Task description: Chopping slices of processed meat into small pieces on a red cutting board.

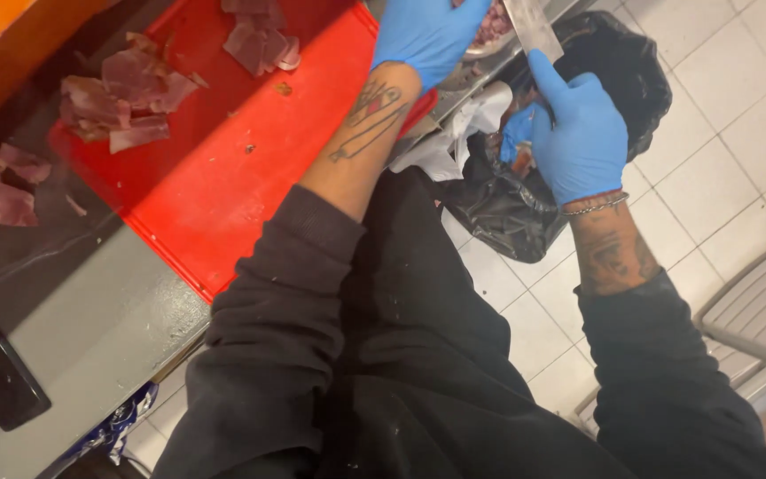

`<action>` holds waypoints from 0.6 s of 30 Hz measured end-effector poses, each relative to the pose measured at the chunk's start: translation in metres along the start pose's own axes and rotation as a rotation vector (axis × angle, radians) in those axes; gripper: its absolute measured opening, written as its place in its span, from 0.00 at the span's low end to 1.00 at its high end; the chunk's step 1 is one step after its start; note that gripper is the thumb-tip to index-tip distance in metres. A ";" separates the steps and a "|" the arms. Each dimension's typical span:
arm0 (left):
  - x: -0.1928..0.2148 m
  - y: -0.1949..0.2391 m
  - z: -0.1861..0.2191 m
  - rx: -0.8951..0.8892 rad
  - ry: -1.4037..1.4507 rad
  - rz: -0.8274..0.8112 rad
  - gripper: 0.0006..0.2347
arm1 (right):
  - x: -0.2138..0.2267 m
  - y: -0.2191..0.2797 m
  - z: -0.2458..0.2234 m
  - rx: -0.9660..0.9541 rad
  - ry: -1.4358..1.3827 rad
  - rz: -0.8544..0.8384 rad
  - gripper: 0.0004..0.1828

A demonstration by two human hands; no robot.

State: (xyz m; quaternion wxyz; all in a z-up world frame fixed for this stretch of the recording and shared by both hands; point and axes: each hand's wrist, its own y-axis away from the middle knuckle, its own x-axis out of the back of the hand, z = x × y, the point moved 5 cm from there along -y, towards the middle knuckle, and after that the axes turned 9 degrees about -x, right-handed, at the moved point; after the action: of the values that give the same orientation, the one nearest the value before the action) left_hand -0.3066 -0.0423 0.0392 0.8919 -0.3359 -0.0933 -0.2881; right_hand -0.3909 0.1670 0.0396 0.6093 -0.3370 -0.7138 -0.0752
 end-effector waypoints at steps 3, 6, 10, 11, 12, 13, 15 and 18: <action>0.015 0.011 -0.005 -0.088 -0.212 -0.108 0.18 | 0.004 -0.004 0.009 0.042 -0.004 0.045 0.31; 0.030 0.015 0.028 -0.192 -0.256 -0.073 0.10 | 0.006 -0.008 0.011 0.058 -0.026 0.061 0.30; -0.007 0.058 0.071 -0.299 -0.398 -0.484 0.14 | 0.002 -0.005 0.020 0.044 -0.107 0.048 0.28; -0.021 0.074 0.070 -0.300 -0.390 -0.498 0.14 | 0.004 -0.005 0.020 0.029 -0.105 0.044 0.28; -0.045 0.102 0.059 -0.126 -0.307 -0.854 0.09 | 0.006 -0.004 0.019 0.030 -0.097 0.031 0.30; -0.065 0.133 0.051 0.049 -0.213 -1.200 0.09 | 0.009 -0.006 0.017 0.039 -0.088 0.020 0.33; -0.102 0.175 0.027 0.092 -0.305 -1.338 0.08 | 0.011 -0.006 0.017 0.044 -0.106 0.014 0.31; -0.155 0.244 -0.052 0.172 -0.531 -1.347 0.08 | 0.013 -0.005 0.016 0.049 -0.117 0.013 0.29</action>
State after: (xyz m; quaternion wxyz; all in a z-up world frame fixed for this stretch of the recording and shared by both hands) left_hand -0.2936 0.1418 -0.1891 0.4917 -0.1929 -0.5154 -0.6748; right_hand -0.4072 0.1770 0.0494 0.5750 -0.3305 -0.7477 -0.0338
